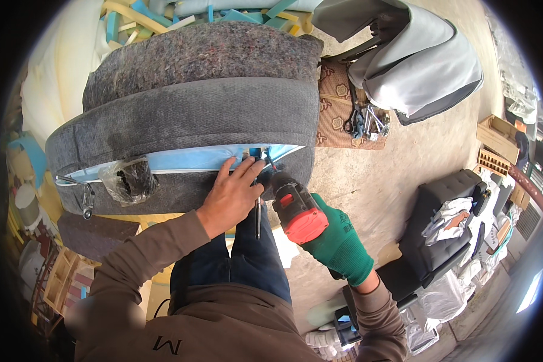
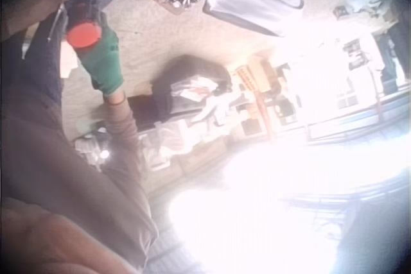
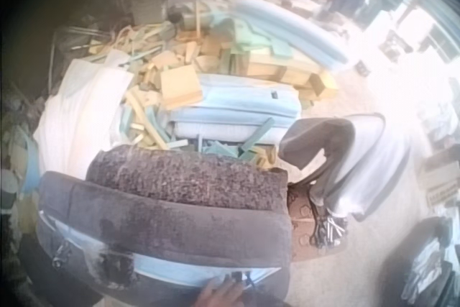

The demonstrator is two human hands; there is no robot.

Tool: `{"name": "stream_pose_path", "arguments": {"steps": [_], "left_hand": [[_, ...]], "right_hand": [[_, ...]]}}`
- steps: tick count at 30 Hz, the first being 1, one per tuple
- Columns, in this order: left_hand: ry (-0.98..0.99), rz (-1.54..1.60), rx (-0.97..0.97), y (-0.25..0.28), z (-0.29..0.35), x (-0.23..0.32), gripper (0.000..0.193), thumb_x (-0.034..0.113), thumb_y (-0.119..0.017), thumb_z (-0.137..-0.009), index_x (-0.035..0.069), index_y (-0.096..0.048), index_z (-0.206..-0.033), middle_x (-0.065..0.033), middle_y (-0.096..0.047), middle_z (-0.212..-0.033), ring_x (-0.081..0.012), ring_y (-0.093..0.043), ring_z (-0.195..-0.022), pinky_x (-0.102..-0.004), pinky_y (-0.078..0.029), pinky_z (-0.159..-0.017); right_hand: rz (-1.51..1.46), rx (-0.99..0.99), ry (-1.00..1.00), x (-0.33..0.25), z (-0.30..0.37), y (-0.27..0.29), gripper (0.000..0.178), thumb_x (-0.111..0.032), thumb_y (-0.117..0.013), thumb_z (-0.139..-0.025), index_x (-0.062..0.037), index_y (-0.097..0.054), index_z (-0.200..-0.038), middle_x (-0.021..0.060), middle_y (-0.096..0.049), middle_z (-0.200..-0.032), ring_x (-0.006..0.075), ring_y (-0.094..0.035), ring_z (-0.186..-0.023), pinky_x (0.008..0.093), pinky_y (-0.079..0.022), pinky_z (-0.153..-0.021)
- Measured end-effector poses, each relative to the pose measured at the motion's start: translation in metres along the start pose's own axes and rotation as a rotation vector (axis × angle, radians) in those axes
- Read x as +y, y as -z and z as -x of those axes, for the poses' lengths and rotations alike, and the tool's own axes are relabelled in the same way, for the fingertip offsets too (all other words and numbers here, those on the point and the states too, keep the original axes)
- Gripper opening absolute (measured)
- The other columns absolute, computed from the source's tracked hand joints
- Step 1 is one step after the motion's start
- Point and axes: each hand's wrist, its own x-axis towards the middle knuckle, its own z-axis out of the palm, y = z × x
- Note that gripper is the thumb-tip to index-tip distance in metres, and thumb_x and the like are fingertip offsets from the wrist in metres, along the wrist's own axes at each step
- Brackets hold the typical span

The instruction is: The person searches through a cluttered workshop, retrieves a plastic bag of screws, and then uses a cordless drill to fasten screws into a gray upholstered seat cushion. The person also puts on a green glove before beginning the fastening.

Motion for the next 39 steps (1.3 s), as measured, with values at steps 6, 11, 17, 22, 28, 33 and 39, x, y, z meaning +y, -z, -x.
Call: {"name": "stream_pose_path", "arguments": {"steps": [6, 11, 17, 22, 28, 33, 39], "left_hand": [[0.005, -0.021, -0.025, 0.0, 0.0, 0.0, 0.009, 0.013, -0.073, -0.092, 0.005, -0.078, -0.093, -0.0213, -0.066, -0.151, -0.0385, -0.057, -0.148, -0.062, -0.036, -0.127], [0.011, -0.012, -0.005, 0.0, 0.0, 0.001, 0.013, 0.013, -0.071, -0.092, 0.004, -0.08, -0.09, -0.0211, -0.067, -0.15, -0.0386, -0.058, -0.146, -0.0619, -0.037, -0.126], [0.0, -0.035, 0.02, -0.002, -0.001, 0.0, 0.013, 0.013, -0.071, -0.092, 0.004, -0.081, -0.089, -0.0207, -0.067, -0.149, -0.038, -0.058, -0.145, -0.0612, -0.037, -0.126], [0.019, 0.003, -0.039, -0.001, 0.001, -0.001, 0.009, 0.012, -0.074, -0.094, 0.005, -0.079, -0.097, -0.0214, -0.064, -0.153, -0.0394, -0.055, -0.15, -0.062, -0.034, -0.127], [0.032, -0.016, -0.04, -0.003, 0.001, -0.001, 0.012, 0.014, -0.073, -0.095, 0.005, -0.08, -0.098, -0.021, -0.064, -0.154, -0.0396, -0.055, -0.151, -0.061, -0.033, -0.128], [0.043, -0.027, -0.054, -0.006, 0.003, 0.0, 0.011, 0.013, -0.074, -0.095, 0.006, -0.082, -0.099, -0.0204, -0.063, -0.153, -0.0393, -0.053, -0.152, -0.0605, -0.033, -0.129], [0.023, 0.014, -0.05, 0.002, 0.002, -0.001, 0.017, 0.014, -0.079, -0.094, 0.007, -0.081, -0.109, -0.0205, -0.059, -0.158, -0.0394, -0.05, -0.155, -0.0622, -0.034, -0.129]], "right_hand": [[0.179, 0.027, -0.012, 0.002, 0.005, 0.0, 0.062, -0.014, -0.087, -0.087, -0.0021, -0.062, -0.142, 0.0213, -0.076, -0.108, 0.0463, -0.073, -0.095, 0.0497, -0.059, -0.085], [-0.002, -0.076, -0.091, 0.011, -0.001, 0.005, 0.069, -0.013, -0.088, -0.084, -0.0016, -0.061, -0.146, 0.0213, -0.076, -0.113, 0.0461, -0.072, -0.102, 0.0502, -0.058, -0.09], [0.103, 0.005, 0.028, 0.011, -0.008, 0.003, 0.067, -0.013, -0.089, -0.084, -0.0017, -0.061, -0.144, 0.0218, -0.076, -0.108, 0.0472, -0.073, -0.096, 0.0501, -0.059, -0.086], [0.175, -0.025, 0.013, 0.007, -0.013, 0.008, 0.07, -0.009, -0.086, -0.084, -0.0017, -0.061, -0.149, 0.0227, -0.078, -0.11, 0.0454, -0.075, -0.098, 0.0475, -0.059, -0.085], [0.311, -0.029, 0.173, 0.013, -0.029, 0.015, 0.075, -0.015, -0.091, -0.085, 0.0017, -0.059, -0.151, 0.0232, -0.078, -0.111, 0.0436, -0.076, -0.098, 0.0481, -0.06, -0.086], [0.169, -0.13, -0.027, 0.009, -0.034, 0.027, 0.076, -0.011, -0.091, -0.085, -0.001, -0.057, -0.153, 0.0222, -0.078, -0.116, 0.0427, -0.077, -0.105, 0.0466, -0.061, -0.091], [-0.087, 0.006, -0.102, 0.005, -0.014, 0.018, 0.062, -0.006, -0.086, -0.088, -0.0029, -0.063, -0.146, 0.0194, -0.078, -0.114, 0.0319, -0.077, -0.098, 0.0423, -0.06, -0.089]]}}
